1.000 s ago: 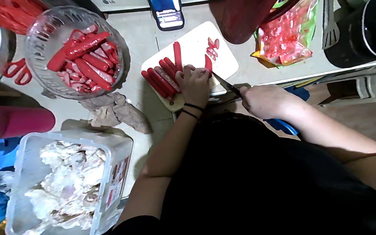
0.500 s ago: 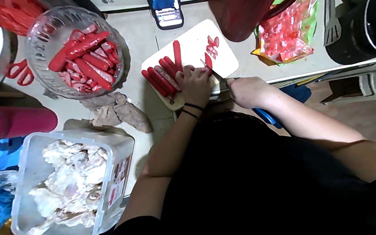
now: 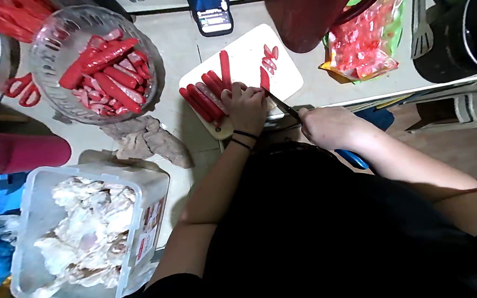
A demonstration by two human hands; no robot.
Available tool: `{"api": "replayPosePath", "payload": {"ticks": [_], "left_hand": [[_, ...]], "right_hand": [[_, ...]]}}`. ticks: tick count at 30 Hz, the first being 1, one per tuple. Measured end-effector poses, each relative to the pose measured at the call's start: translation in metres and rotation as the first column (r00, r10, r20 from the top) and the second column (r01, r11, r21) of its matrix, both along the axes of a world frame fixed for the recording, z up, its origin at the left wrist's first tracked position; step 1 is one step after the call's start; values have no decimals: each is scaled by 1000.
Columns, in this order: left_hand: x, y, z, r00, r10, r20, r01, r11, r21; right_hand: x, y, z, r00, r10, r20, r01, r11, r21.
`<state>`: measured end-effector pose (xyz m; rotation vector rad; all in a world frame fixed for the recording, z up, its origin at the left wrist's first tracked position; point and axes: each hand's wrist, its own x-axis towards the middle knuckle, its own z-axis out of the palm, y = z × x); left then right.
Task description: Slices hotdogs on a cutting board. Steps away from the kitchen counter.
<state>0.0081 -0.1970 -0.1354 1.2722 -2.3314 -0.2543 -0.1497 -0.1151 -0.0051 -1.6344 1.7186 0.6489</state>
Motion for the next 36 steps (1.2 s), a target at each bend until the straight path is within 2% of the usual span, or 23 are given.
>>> {"api": "replayPosePath", "payload": {"ticks": [4,7,10,13,15,18,21,26,29,36], "left_hand": [[0,0,-2,1000,2,13,-2,1000,-6],[-1,0,-1,1000,11,11,-11,1000,1],[1,0,-3,1000,14,6,-14,1000,-15],[7,-2,5,999,1,38,-3,999,44],[17,-9,13,996,50,80,-58,993,100],[27,-25,32,948,211,238,-260,946,196],[24,-36,38,896,282,343,-352,922,160],[11,-38,38,878,243,413,-331,931,155],[3,-37,43,867,213,450,-319,932,174],[-14,-5,40,937,53,345,-151,953,262]], "right_hand": [[10,-9,-9,1000,-24,-15,25,1000,14],[9,-17,-20,999,-32,15,33,999,-37],[4,-12,-18,999,-23,32,24,999,-30],[-11,6,-9,998,3,58,-4,1000,12],[-20,12,0,998,24,63,-27,999,47],[-16,12,4,993,49,105,-53,998,40],[-5,1,-7,990,49,130,-51,999,8],[-11,-19,-12,995,-72,63,74,997,-33],[-19,-24,-11,995,-92,31,94,994,-48],[-9,-33,-7,994,-85,66,91,992,-93]]}}
